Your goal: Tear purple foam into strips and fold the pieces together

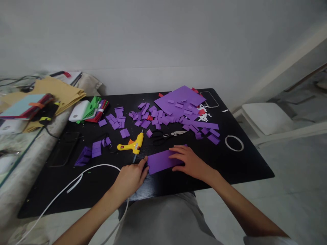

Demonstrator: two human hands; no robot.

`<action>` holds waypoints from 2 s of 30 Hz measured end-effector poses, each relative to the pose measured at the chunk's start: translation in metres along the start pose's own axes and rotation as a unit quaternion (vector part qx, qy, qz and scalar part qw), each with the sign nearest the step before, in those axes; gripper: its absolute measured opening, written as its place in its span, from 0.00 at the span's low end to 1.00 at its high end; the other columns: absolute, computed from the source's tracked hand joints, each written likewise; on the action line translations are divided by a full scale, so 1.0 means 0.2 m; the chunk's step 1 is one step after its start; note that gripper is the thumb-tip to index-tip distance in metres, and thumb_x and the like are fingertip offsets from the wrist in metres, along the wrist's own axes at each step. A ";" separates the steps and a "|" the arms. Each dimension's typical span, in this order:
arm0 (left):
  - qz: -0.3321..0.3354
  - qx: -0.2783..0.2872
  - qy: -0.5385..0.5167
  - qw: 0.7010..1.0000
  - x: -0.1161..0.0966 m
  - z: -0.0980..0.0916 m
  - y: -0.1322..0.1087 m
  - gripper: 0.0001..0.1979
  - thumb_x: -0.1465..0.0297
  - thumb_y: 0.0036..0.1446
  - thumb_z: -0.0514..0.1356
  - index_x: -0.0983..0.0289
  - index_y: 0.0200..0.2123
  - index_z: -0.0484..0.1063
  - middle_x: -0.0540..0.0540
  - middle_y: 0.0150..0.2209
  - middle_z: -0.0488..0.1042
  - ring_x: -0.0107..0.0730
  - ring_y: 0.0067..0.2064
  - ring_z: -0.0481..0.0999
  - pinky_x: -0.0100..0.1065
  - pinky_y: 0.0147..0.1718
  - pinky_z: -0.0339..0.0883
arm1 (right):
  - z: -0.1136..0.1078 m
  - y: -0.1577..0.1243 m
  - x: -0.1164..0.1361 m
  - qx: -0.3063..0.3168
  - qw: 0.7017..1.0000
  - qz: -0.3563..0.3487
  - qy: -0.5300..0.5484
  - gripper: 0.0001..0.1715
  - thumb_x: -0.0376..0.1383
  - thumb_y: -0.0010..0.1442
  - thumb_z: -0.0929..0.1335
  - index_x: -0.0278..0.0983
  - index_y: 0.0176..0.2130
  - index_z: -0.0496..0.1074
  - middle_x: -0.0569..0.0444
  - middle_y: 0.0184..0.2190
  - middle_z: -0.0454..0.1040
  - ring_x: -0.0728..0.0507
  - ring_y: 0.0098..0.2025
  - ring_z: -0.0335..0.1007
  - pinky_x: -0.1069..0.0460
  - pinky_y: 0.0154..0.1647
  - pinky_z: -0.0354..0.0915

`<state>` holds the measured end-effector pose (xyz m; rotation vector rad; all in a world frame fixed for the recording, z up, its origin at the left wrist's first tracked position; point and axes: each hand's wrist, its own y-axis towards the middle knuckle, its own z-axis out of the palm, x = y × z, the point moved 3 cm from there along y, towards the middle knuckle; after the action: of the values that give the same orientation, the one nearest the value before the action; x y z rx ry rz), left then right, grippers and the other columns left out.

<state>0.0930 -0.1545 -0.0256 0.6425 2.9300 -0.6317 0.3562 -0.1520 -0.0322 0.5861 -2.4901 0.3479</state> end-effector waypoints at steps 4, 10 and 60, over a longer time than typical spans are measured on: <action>0.014 -0.029 -0.064 0.997 0.04 0.01 0.02 0.24 0.62 0.74 0.50 0.67 0.66 0.70 0.66 0.41 0.86 0.52 0.40 0.87 0.46 0.42 0.77 | 0.01 -0.01 -0.02 0.001 1.000 0.003 -0.016 0.23 0.43 0.65 0.76 0.46 0.59 0.79 0.51 0.68 0.72 0.32 0.73 0.63 0.30 0.72 0.57; 0.069 -0.136 -0.271 0.951 0.10 -0.06 0.05 0.17 0.61 0.71 0.55 0.62 0.52 0.77 0.47 0.24 0.74 0.31 0.24 0.76 0.31 0.29 0.69 | 0.03 -0.03 -0.01 -0.031 0.997 -0.053 -0.054 0.25 0.42 0.66 0.76 0.43 0.60 0.78 0.49 0.65 0.76 0.33 0.69 0.69 0.33 0.70 0.62; 0.091 -0.457 -0.378 0.800 0.12 -0.83 0.23 0.15 0.56 0.68 0.61 0.63 0.45 0.73 0.56 0.41 0.80 0.33 0.40 0.79 0.33 0.40 0.70 | -0.40 0.36 0.19 -0.252 0.874 0.028 0.415 0.21 0.49 0.58 0.77 0.42 0.46 0.75 0.55 0.39 0.80 0.42 0.43 0.78 0.46 0.48 0.73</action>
<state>0.0922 -0.0381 0.1050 0.3833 1.9885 0.4740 0.3296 -0.0740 0.0457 0.0935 -1.6489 -0.0494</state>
